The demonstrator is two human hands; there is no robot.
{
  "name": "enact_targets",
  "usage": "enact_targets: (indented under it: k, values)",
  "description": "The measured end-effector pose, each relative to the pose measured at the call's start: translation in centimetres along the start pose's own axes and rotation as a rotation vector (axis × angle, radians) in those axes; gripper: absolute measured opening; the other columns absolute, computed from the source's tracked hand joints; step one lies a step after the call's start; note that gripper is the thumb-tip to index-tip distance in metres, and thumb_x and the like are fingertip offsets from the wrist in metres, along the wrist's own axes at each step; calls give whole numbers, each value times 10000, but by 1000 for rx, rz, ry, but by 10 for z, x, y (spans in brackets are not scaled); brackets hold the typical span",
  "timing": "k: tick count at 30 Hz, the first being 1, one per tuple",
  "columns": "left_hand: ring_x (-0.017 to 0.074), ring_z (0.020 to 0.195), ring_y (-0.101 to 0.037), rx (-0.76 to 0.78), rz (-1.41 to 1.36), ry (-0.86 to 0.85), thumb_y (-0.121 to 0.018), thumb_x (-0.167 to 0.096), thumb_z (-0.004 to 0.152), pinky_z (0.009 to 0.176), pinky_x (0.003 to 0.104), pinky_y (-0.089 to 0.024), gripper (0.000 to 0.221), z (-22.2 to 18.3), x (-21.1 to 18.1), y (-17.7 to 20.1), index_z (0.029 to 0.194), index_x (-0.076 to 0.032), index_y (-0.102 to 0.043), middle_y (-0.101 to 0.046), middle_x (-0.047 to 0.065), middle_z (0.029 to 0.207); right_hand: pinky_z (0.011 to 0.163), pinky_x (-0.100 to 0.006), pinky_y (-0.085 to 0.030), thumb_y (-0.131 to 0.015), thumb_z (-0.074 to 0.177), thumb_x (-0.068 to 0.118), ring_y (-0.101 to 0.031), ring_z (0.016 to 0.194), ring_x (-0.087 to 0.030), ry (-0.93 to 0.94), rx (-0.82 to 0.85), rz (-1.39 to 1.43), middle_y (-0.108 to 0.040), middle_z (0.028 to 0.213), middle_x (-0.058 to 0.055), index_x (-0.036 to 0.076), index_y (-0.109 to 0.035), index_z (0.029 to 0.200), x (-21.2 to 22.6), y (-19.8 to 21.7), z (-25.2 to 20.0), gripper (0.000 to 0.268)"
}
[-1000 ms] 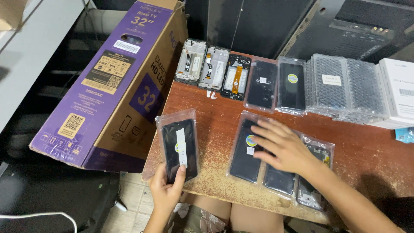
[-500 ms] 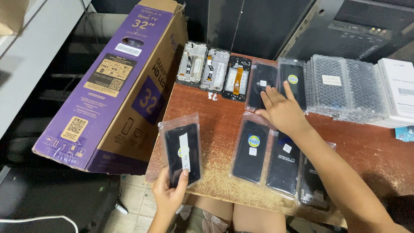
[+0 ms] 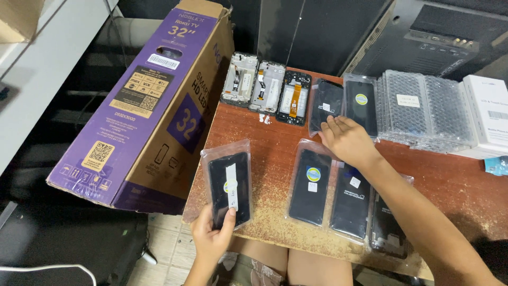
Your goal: The person handles a mobile phone frame and places it into a plastic sleeve, then organizes packaged phone screens on a wooden desk.
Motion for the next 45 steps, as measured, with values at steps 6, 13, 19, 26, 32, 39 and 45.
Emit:
enact_targets:
  k: [6,13,19,26,32,39,45]
  values:
    - [38,485,-418,-2,-30,-33,-640,-244,795,440,185,-349,190,1,-2,1,784,-61,-590,-496,-58,557,823,-318,-551,-677,855,141,-691,822,-146,-84,-66,153,-708,877,-74,67,-614,891,-10,17,6,104]
    - [47,490,-418,-17,-19,-54,-644,-231,793,447,196,-349,190,0,3,0,800,-49,-587,-496,-48,571,751,-374,-573,-600,897,178,-691,716,-177,-117,7,370,-705,870,-110,57,-625,876,39,79,45,125]
    - [51,506,-452,-13,-37,-62,-642,-217,795,454,190,-370,187,-1,3,1,831,-39,-596,-544,-39,595,714,-340,-570,-597,894,266,-699,662,-165,-89,66,221,-713,777,-80,100,-675,800,106,111,61,206]
    - [52,520,-504,-37,-64,-58,-655,-223,782,458,186,-392,195,-4,7,3,799,-42,-583,-591,-21,619,751,-367,-513,-540,903,345,-645,719,-280,-58,167,166,-665,924,-222,36,-648,892,158,113,43,328]
    - [53,528,-528,-26,-112,-61,-651,-220,786,455,182,-410,198,-2,5,2,821,-34,-591,-612,-15,639,834,-388,-401,-489,809,657,-549,924,-270,-220,242,349,-609,1063,-115,70,-636,991,129,106,58,632]
    - [49,497,-508,-4,-83,-35,-647,-246,782,421,182,-382,210,-1,5,4,795,-46,-586,-613,-18,621,1016,-510,-242,-541,672,755,-248,1308,-362,-530,733,692,-233,1458,-178,57,-217,1412,87,47,61,1068]
    - [45,488,-482,-14,-87,-35,-653,-234,773,431,183,-376,191,-2,8,3,769,-57,-583,-588,-34,598,898,-460,-362,-611,665,699,-415,1069,-330,-430,674,636,-448,1204,-131,58,-315,1391,78,36,60,1013]
Point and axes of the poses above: each hand's wrist, its own z-axis towards the middle knuckle, its own y-axis out of the back of the hand, x = y × z, the point moved 1 cm from there along z, towards the middle knuckle
